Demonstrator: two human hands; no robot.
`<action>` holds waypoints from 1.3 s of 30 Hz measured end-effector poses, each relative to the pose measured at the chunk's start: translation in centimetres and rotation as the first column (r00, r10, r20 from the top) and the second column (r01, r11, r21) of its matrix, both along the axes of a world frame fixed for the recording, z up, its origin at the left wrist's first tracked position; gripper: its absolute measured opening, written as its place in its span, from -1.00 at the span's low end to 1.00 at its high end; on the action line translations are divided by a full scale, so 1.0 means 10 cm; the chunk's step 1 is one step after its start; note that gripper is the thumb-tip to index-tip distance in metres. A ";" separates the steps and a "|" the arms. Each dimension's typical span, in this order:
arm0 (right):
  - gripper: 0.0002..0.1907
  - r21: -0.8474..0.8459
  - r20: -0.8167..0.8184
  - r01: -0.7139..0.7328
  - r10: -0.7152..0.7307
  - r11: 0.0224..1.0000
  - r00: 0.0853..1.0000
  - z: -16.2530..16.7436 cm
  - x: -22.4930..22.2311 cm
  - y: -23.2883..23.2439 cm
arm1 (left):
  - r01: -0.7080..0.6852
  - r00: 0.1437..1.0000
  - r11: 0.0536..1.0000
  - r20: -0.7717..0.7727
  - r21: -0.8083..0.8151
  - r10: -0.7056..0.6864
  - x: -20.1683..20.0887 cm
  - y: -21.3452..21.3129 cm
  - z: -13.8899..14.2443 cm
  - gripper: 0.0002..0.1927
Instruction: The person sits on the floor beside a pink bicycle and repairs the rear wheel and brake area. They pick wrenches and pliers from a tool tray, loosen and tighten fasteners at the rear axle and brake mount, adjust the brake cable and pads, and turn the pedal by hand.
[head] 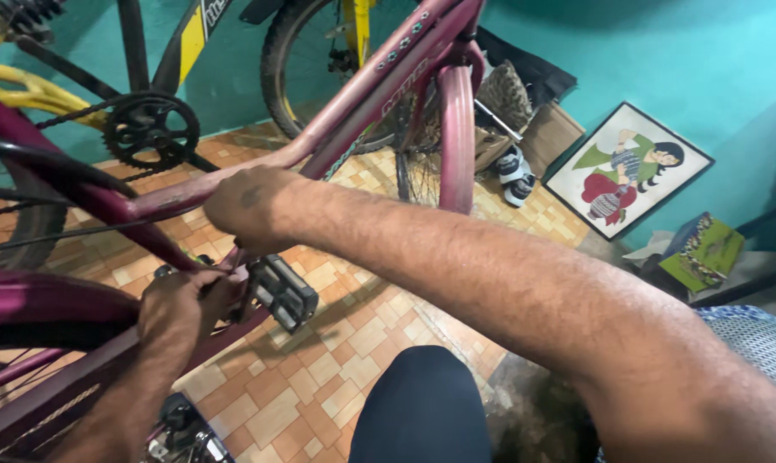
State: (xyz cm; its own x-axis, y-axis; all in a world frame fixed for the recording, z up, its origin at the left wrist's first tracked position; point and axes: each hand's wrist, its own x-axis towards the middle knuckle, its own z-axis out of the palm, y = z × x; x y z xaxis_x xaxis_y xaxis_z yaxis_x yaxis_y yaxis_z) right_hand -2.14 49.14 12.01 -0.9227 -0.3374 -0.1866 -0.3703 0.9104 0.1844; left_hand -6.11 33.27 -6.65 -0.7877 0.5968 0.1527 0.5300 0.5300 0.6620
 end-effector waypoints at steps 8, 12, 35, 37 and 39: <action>-0.70 0.113 0.090 -0.142 0.132 0.983 0.987 0.03 -0.01 -0.04 | -0.020 0.997 0.992 -0.080 -0.125 0.010 0.12 -0.04 0.10 -0.56; -0.75 0.171 0.166 -0.124 0.096 0.977 0.981 0.07 -0.05 -0.07 | 0.018 0.995 0.995 -0.095 -0.096 -0.027 0.06 -0.03 -0.01 -0.52; -0.37 -0.011 0.219 0.275 -0.266 0.961 0.939 -0.03 -0.15 -0.10 | -0.029 0.996 0.999 -0.087 -0.033 0.026 0.04 -0.02 -0.09 -0.57; -0.43 -0.046 0.206 0.386 -0.369 0.921 0.906 -0.01 -0.07 -0.05 | -0.011 0.996 0.995 -0.092 -0.102 0.002 0.02 -0.02 -0.03 -0.57; -0.46 -0.087 0.149 0.416 -0.401 0.905 0.904 -0.03 0.05 -0.05 | 0.000 0.999 0.966 -0.031 -0.257 -0.008 0.02 0.00 0.04 -0.54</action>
State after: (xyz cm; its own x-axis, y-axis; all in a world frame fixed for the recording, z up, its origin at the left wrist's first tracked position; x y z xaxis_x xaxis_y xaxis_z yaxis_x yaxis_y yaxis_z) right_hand -1.63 48.61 11.72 -0.9557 0.0380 -0.2919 0.0254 0.9986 0.0468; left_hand -5.88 33.29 -6.29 -0.7824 0.6225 0.0188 0.5510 0.6779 0.4866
